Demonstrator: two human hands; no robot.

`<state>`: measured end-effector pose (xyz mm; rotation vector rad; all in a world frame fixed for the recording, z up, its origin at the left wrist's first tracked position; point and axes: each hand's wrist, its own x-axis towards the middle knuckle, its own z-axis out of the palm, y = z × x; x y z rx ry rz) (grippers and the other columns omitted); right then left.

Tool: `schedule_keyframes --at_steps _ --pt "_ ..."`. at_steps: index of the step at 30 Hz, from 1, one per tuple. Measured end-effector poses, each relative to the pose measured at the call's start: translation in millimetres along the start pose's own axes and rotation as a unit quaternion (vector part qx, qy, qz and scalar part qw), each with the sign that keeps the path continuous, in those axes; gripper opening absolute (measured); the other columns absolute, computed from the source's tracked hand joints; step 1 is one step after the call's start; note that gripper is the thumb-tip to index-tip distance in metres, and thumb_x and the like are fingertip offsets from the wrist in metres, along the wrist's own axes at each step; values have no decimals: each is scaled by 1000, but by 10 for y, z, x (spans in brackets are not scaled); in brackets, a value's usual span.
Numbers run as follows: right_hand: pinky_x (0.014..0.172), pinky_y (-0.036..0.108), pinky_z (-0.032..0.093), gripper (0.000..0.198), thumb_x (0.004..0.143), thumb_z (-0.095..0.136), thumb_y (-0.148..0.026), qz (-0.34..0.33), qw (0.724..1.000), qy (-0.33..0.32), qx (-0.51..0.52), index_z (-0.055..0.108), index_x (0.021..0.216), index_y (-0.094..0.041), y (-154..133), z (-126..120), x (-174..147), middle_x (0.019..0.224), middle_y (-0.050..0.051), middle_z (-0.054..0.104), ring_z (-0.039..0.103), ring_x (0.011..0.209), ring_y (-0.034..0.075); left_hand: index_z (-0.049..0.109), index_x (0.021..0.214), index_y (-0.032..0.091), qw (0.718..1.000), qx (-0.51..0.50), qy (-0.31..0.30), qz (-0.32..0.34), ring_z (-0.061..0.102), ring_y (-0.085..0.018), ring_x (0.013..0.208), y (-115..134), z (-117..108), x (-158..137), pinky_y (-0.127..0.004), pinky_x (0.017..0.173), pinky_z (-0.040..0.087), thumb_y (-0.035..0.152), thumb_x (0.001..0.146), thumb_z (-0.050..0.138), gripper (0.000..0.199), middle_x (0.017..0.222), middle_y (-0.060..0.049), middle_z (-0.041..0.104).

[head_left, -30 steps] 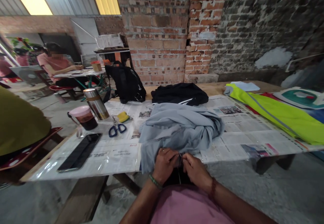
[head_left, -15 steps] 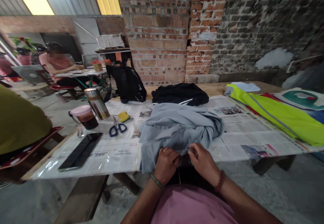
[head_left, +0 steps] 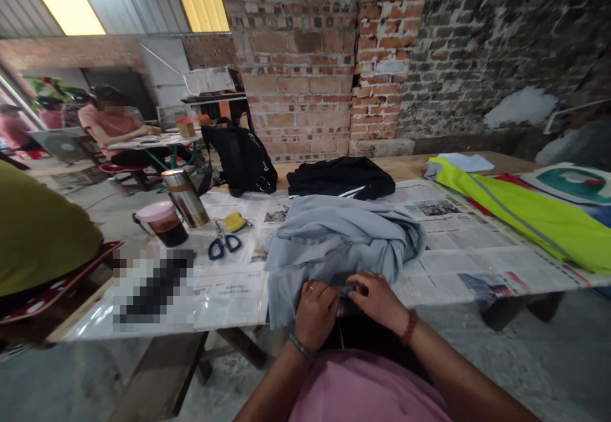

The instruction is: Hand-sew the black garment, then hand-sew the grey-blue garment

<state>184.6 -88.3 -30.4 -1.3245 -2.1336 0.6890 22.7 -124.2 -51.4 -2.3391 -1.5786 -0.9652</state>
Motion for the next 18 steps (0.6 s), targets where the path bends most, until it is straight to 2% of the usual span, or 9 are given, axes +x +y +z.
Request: schedule_keyframes --at_steps 5,12,18 --pt "78 32 37 22 75 56 -30 -13 1000 15 24 69 91 -23 -36 42 0 77 3 61 55 77 17 61 72 19 1000 5 -4 3 55 -16 70 4 -11 6 -32 71 39 12 78 50 15 69 -2 59" --pt "79 30 38 17 77 52 -26 -25 994 61 86 66 70 -20 -30 196 53 77 4 60 53 83 17 61 72 20 1000 8 -14 -12 54 -16 71 11 -33 8 -32 70 38 13 78 52 13 70 -2 60" --pt "65 25 40 21 79 43 -32 65 972 63 217 56 70 -18 -54 178 124 68 1 60 54 68 15 63 72 21 999 20 -44 -18 54 -18 76 34 -87 64 -32 68 36 11 76 54 15 72 -1 62"
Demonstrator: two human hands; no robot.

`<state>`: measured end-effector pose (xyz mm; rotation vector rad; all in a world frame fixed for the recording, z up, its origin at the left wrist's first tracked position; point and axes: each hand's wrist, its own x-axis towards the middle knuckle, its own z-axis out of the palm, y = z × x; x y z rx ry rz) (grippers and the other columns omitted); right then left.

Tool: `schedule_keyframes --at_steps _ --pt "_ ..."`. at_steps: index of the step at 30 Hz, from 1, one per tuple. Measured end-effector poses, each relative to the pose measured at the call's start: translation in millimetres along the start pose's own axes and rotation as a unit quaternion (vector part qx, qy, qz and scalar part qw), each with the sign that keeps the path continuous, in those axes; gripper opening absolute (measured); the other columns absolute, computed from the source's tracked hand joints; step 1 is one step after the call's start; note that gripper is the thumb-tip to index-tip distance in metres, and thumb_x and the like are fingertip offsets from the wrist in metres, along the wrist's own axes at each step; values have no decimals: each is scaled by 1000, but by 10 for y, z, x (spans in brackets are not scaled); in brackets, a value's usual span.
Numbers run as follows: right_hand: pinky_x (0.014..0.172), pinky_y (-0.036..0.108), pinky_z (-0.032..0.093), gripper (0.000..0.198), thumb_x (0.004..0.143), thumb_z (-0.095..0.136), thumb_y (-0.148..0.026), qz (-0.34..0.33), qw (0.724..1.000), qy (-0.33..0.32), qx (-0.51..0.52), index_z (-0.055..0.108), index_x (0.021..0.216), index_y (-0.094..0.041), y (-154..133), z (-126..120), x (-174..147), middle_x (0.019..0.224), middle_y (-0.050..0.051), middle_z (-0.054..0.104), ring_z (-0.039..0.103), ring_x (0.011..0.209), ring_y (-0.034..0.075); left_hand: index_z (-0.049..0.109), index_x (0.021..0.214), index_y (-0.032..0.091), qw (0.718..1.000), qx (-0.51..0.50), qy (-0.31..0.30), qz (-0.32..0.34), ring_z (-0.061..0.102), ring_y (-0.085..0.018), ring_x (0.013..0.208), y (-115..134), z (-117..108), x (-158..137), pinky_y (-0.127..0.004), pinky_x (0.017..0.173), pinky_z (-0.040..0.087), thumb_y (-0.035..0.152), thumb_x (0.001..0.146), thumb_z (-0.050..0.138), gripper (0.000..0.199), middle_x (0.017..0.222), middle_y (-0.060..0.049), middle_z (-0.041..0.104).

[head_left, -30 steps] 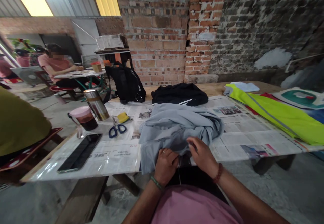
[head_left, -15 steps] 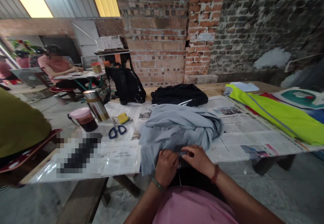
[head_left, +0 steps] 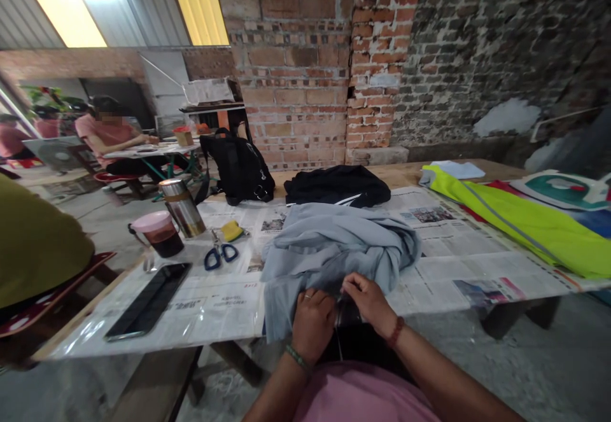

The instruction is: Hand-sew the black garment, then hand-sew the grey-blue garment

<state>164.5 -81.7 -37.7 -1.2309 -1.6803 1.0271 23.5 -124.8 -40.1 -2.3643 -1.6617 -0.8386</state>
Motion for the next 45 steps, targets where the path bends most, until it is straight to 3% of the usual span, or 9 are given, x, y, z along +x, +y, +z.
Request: schedule_keyframes --at_steps 5,9,13,19,22,28,45 --pt "63 25 41 22 77 45 -37 12 994 37 105 51 66 -19 7 97 42 63 1 58 53 64 14 63 67 21 1000 9 -16 5 54 -17 74 -32 9 2 -31 65 35 9 76 52 19 69 -1 61" --pt "61 25 42 24 74 49 -40 21 978 63 197 48 63 -18 -39 32 106 58 0 54 51 59 13 65 71 23 1000 -5 -28 -3 54 -18 78 -43 16 -2 -32 67 35 10 75 55 17 74 -1 64" --pt "59 23 42 24 73 53 -40 30 973 11 228 50 70 -17 -156 -134 182 67 1 60 52 57 10 66 73 23 1000 -22 -15 -5 54 -19 77 -41 12 3 -32 67 36 11 75 56 17 73 -1 64" --pt "35 17 29 28 74 54 -44 66 948 -75 302 42 79 -20 -397 -358 363 67 -3 63 49 36 6 66 73 24 1000 -30 0 5 55 -19 76 -40 5 0 -31 67 37 12 77 54 17 71 -3 64" --pt "33 16 32 24 76 54 -40 68 938 -54 336 41 77 -20 -493 -478 507 63 -4 62 54 38 8 67 74 24 1000 -27 -9 2 55 -20 78 -45 12 -5 -32 68 38 13 76 55 16 72 -3 64" --pt "48 22 50 13 80 53 -27 24 919 22 394 43 76 -20 -596 -732 751 61 -5 60 65 56 13 65 69 23 1000 -19 -15 -10 55 -20 79 -41 19 -8 -33 69 38 12 73 57 13 74 -2 65" --pt "49 25 53 16 77 58 -26 -84 883 156 435 43 76 -20 -656 -1273 954 56 -4 62 66 55 16 66 76 23 999 -33 -34 -21 55 -19 83 -26 -7 8 -32 73 37 13 76 56 14 78 -1 65"
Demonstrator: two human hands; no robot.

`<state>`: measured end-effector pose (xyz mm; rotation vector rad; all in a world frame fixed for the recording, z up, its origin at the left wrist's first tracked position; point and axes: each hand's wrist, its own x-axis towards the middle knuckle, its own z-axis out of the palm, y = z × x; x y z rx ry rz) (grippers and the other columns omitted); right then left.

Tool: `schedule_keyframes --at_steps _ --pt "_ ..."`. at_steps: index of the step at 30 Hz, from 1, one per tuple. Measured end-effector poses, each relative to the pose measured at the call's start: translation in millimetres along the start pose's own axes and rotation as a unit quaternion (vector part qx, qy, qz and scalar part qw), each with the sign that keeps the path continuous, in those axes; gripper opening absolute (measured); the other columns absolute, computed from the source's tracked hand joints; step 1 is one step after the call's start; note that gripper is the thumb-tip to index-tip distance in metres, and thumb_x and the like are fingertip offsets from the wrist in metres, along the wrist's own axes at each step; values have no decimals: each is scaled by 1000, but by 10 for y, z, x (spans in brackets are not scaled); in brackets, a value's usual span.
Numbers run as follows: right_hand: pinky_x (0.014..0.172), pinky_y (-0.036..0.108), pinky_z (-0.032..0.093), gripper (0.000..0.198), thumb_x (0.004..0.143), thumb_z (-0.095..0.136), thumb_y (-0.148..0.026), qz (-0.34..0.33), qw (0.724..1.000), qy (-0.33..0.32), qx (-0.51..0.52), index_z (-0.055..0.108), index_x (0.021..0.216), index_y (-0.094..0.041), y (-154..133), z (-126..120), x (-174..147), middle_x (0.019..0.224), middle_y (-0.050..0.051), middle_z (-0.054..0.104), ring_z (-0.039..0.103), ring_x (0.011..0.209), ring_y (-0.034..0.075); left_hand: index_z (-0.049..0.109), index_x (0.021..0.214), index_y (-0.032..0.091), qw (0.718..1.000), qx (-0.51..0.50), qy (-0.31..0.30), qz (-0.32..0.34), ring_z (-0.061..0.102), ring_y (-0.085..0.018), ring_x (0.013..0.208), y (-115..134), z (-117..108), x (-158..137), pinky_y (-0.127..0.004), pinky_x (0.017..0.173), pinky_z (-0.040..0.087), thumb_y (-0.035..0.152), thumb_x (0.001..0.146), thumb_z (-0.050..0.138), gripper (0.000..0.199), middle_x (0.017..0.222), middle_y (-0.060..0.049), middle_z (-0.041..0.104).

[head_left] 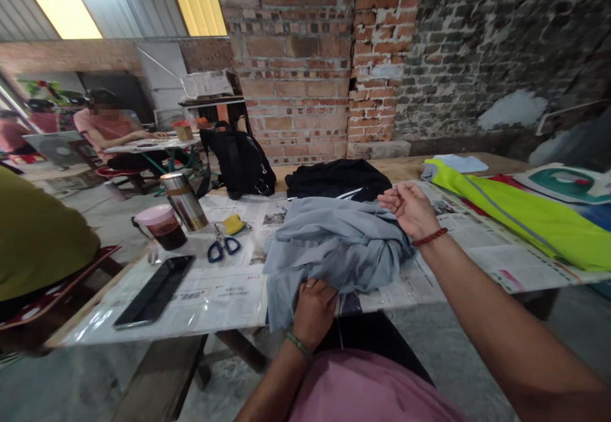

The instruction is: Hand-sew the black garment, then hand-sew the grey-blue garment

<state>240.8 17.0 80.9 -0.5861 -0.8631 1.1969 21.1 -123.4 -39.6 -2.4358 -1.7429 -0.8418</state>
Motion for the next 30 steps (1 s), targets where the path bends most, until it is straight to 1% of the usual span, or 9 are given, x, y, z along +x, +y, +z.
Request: schedule_keyframes --at_steps 6,10,16,21,24,27,29,30 --pt "48 25 54 12 80 54 -23 -19 999 25 15 43 76 -20 -87 -54 97 54 -5 62 65 53 15 66 74 22 1000 3 2 6 55 -18 80 18 -3 4 -31 71 37 13 76 55 14 76 -1 65" --pt "47 25 53 11 81 52 -22 -30 999 38 15 42 76 -20 -127 -61 160 54 -6 61 65 52 15 67 76 22 1000 -1 2 8 55 -18 81 16 1 7 -31 71 37 14 77 56 14 76 -2 65" --pt "46 24 53 14 81 54 -24 -49 998 48 11 42 76 -20 -168 -70 214 53 -6 59 65 50 15 66 75 21 1000 4 0 9 54 -19 81 0 14 -6 -33 71 37 14 77 56 13 76 -2 65" --pt "47 23 52 15 78 56 -25 -64 995 72 1 43 74 -19 -154 -118 221 53 -6 59 64 50 13 65 74 21 1000 11 5 13 55 -20 81 -20 44 -11 -35 71 40 13 75 57 11 75 -2 64" --pt "50 22 52 19 70 64 -25 -53 997 48 -30 46 74 -19 -78 -131 138 56 -5 60 64 53 13 64 78 20 999 -1 26 21 56 -20 80 -53 66 -31 -35 75 44 9 72 58 14 78 -3 64" --pt "55 23 51 22 63 67 -25 -21 994 7 -111 52 77 -17 72 -113 -91 61 -4 61 63 55 11 63 82 19 999 -13 45 28 57 -19 79 -85 56 -82 -34 75 47 6 72 56 18 82 -4 64" --pt "57 22 49 18 65 64 -26 -5 976 -41 -212 56 79 -17 201 -99 -323 60 -4 61 61 55 11 63 83 19 998 -18 55 38 58 -18 78 -94 30 -124 -33 73 49 8 75 54 17 82 -4 64" --pt "56 22 48 15 69 61 -27 3 958 -81 -274 57 80 -17 271 -96 -452 57 -4 59 59 53 10 63 83 20 997 -20 60 44 58 -18 77 -95 15 -144 -33 73 49 9 77 52 16 81 -3 64"
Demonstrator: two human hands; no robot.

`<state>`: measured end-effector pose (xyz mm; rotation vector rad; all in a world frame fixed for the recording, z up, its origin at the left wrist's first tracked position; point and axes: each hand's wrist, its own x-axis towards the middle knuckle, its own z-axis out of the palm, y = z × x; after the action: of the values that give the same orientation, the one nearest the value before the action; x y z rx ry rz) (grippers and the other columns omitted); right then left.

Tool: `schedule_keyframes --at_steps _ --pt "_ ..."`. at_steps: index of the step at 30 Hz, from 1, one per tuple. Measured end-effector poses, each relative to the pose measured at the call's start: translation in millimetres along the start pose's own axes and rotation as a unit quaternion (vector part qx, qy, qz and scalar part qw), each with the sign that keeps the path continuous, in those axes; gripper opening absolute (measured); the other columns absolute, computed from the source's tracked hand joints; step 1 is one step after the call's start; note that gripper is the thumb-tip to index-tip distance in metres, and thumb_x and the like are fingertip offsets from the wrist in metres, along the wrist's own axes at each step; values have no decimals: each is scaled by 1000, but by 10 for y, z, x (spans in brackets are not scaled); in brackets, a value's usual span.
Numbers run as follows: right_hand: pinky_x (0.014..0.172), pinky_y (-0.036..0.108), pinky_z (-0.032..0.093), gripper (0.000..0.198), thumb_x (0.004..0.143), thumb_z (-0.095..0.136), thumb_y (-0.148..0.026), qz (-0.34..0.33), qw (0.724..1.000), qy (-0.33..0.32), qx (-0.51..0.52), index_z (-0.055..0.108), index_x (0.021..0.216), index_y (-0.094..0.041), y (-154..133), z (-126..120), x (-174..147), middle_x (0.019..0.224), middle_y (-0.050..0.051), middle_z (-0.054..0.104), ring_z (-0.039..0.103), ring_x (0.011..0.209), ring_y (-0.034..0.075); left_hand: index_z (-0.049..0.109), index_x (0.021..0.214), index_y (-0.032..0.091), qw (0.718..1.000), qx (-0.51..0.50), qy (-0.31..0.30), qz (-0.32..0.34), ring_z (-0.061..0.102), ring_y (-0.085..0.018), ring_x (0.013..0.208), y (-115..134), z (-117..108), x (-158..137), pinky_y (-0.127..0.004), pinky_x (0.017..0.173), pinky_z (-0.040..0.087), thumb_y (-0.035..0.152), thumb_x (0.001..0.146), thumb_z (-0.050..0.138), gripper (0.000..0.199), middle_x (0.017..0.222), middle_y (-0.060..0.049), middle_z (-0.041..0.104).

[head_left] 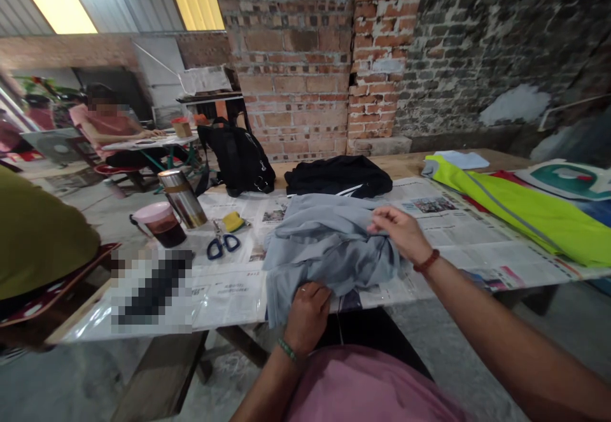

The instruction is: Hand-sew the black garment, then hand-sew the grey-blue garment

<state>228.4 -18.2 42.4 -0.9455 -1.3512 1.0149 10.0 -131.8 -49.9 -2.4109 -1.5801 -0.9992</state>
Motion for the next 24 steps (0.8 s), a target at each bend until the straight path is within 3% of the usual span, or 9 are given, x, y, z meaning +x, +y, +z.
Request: schedule_keyframes --at_steps 3,5,7,10,16,20,24 --pt "50 21 44 14 79 49 -26 -39 972 -158 -172 60 86 -19 179 159 -367 56 -4 58 53 46 9 63 82 21 1000 -4 16 20 58 -17 76 9 -40 -36 -34 72 49 11 80 49 17 80 -3 64" --pt "60 23 46 17 83 45 -23 -115 934 -240 -237 60 90 -20 303 239 -561 73 1 63 58 61 11 63 83 20 999 -8 27 31 59 -17 76 8 -49 -48 -33 71 50 12 81 48 17 80 -3 64" --pt "70 25 45 20 85 42 -19 -181 894 -280 -300 60 92 -20 409 295 -689 85 4 64 59 78 14 63 84 20 998 -15 37 44 59 -16 77 -1 -48 -59 -33 73 50 12 82 48 17 81 -3 65" --pt "69 23 43 24 84 40 -12 -209 848 -294 -388 61 94 -20 493 341 -773 84 4 60 57 78 14 63 86 20 996 -21 52 65 59 -16 81 -21 -37 -80 -34 77 50 13 83 46 18 83 -3 65" --pt "62 22 40 24 83 42 -10 -228 799 -304 -467 61 93 -20 440 382 -772 81 3 57 54 70 12 63 85 20 996 -20 55 61 59 -16 83 -28 -28 -105 -35 80 50 14 83 46 18 83 -4 65" --pt "61 23 40 24 81 42 -8 -239 774 -315 -495 61 90 -20 393 413 -769 81 4 57 54 68 13 63 85 20 997 -10 49 58 59 -16 83 -18 -32 -100 -34 82 49 13 83 47 17 83 -4 65" --pt "60 23 40 24 81 41 -9 -240 769 -329 -493 61 90 -19 360 434 -775 82 4 59 55 65 13 63 84 19 997 -12 48 57 59 -15 83 -31 -18 -107 -34 83 49 13 82 48 17 82 -3 65"
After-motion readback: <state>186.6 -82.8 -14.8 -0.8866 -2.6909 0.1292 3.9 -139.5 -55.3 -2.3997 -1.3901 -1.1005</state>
